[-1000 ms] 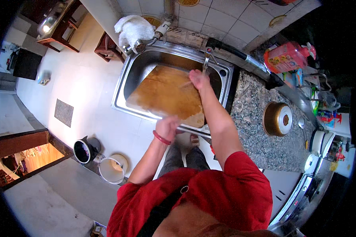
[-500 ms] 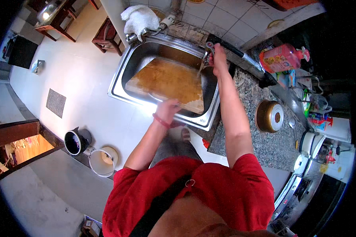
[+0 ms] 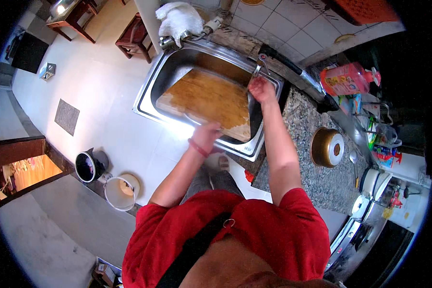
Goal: The person adds ingredients to a pot, washes a strainer and a bowl, scrubs a wooden cutting board in a sink, and dries their hands with a towel.
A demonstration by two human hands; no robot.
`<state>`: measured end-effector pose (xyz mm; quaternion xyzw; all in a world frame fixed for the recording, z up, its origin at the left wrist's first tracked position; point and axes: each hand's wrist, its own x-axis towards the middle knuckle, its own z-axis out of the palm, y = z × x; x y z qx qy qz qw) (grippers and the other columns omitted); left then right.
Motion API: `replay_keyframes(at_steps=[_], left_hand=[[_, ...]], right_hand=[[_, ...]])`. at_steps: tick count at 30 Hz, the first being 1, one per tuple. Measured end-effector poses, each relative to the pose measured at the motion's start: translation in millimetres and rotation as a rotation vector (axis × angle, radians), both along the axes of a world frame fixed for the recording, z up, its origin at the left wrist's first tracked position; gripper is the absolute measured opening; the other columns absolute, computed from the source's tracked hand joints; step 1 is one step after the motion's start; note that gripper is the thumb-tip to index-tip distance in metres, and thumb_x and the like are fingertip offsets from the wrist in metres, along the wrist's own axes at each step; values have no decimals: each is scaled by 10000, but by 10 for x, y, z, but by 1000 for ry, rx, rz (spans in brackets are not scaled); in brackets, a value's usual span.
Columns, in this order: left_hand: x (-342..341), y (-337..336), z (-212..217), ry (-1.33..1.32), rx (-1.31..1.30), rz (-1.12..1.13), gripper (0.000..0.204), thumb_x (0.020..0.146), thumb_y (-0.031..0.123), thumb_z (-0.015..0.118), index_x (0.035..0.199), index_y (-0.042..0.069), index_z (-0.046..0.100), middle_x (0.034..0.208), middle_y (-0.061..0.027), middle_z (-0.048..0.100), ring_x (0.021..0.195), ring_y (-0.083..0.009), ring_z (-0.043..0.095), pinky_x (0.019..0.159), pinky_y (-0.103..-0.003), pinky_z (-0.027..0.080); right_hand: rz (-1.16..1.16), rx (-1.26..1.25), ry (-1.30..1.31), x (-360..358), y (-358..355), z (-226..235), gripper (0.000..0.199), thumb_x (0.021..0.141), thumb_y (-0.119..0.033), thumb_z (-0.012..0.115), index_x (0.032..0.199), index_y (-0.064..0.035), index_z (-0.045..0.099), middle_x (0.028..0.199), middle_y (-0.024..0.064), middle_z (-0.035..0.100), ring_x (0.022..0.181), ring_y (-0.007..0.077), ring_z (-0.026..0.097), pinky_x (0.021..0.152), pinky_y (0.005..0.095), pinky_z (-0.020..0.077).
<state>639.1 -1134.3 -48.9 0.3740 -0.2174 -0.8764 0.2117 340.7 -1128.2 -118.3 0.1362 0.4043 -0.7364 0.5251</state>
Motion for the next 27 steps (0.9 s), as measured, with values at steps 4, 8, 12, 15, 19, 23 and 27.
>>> replay_keyframes(at_steps=[4,8,12,15,19,23,27], left_hand=[[2,-5,45,-3,107,4,221,680,-23,521,898,-8,491,851,-88,539,764,-203,543,670,-326,468],[106,-5,28,-52,-154,-127,249,681,-38,515,917,25,464,834,-74,521,734,-190,528,630,-313,456],[149,93,-252,-51,-358,-40,171,705,2,546,874,-22,533,800,-101,544,709,-200,546,615,-307,474],[171,141,-21,-4,149,140,196,687,-4,556,878,-31,519,791,-93,551,702,-182,546,603,-296,464],[268,160,-63,-51,26,59,285,661,-33,551,937,-25,480,786,-72,541,677,-163,537,573,-281,452],[291,214,-24,-76,3,145,306,649,-48,538,946,2,480,759,-50,533,610,-136,508,509,-242,404],[310,192,-29,-54,-54,22,272,655,-45,529,918,2,476,735,-57,528,592,-142,500,499,-235,400]], right_hand=[[41,-324,-328,266,-226,-120,159,782,-114,439,764,16,527,802,164,576,799,280,551,784,374,428],[730,-371,234,1276,-245,560,301,831,-203,390,998,8,523,1072,148,509,1016,254,469,888,342,350],[1208,-460,1754,1942,-385,779,454,843,-363,340,1179,-62,395,1235,110,366,1178,240,286,981,366,209],[1286,-392,1920,2048,-841,258,472,833,-352,353,1227,-94,330,1316,92,229,1221,249,200,972,443,185],[1478,46,1743,1450,-1498,-546,602,825,-475,276,1258,-58,255,1333,110,188,1234,234,164,1010,334,127],[1444,530,1338,854,-1107,-547,619,829,-474,263,1286,-65,179,1352,97,123,1249,222,107,1012,314,105],[1151,780,1444,286,-334,-1287,539,822,-429,329,1183,-29,351,1221,134,356,1128,259,338,958,335,240]])
